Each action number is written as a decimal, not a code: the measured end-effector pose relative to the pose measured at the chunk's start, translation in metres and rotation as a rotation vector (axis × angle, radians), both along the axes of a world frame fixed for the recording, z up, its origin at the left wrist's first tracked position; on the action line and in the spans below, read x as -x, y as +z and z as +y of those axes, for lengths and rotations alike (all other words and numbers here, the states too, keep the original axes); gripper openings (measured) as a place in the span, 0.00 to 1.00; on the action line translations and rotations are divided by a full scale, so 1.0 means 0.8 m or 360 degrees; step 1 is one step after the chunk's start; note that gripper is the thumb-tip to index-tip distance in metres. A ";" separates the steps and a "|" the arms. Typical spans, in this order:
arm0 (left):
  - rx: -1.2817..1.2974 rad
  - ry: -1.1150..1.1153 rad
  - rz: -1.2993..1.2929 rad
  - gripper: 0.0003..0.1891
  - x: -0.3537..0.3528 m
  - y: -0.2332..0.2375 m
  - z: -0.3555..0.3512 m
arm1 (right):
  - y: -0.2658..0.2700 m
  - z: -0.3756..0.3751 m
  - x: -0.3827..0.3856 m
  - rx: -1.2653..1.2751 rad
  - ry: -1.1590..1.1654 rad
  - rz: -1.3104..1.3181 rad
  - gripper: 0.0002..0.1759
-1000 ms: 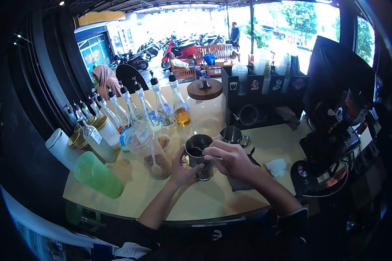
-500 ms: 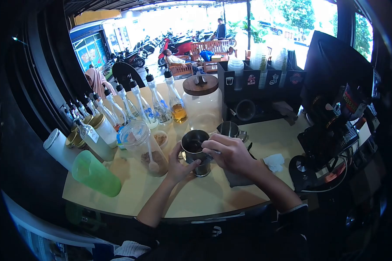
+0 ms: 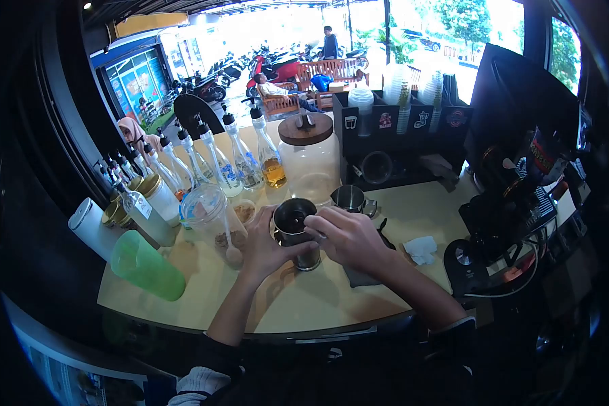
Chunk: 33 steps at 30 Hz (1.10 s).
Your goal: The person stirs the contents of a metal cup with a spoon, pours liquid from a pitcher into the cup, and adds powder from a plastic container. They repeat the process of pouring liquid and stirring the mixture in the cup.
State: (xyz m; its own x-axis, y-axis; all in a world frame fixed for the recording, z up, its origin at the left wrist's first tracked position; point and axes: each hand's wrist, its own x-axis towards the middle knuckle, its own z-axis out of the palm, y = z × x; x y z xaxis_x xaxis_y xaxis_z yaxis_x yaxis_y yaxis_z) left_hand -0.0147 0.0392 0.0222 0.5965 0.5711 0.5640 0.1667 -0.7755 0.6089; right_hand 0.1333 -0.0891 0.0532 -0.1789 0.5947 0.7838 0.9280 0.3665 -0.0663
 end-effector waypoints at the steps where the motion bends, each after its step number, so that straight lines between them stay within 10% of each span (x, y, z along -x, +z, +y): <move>1: -0.0002 0.0002 0.0002 0.38 -0.001 -0.001 0.001 | -0.002 -0.001 0.001 -0.0002 0.0002 0.0002 0.13; 33: 0.0215 -0.0583 -0.0061 0.43 0.009 0.014 0.026 | -0.001 -0.027 -0.001 0.0032 0.0207 0.0102 0.20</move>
State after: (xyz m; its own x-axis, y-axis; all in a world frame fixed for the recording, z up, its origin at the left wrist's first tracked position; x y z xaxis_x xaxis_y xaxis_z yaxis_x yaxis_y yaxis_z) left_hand -0.0221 0.0603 0.0332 0.7546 0.3947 0.5243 -0.1314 -0.6919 0.7099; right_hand 0.1344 -0.1108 0.0523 -0.2053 0.5854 0.7843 0.8665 0.4813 -0.1324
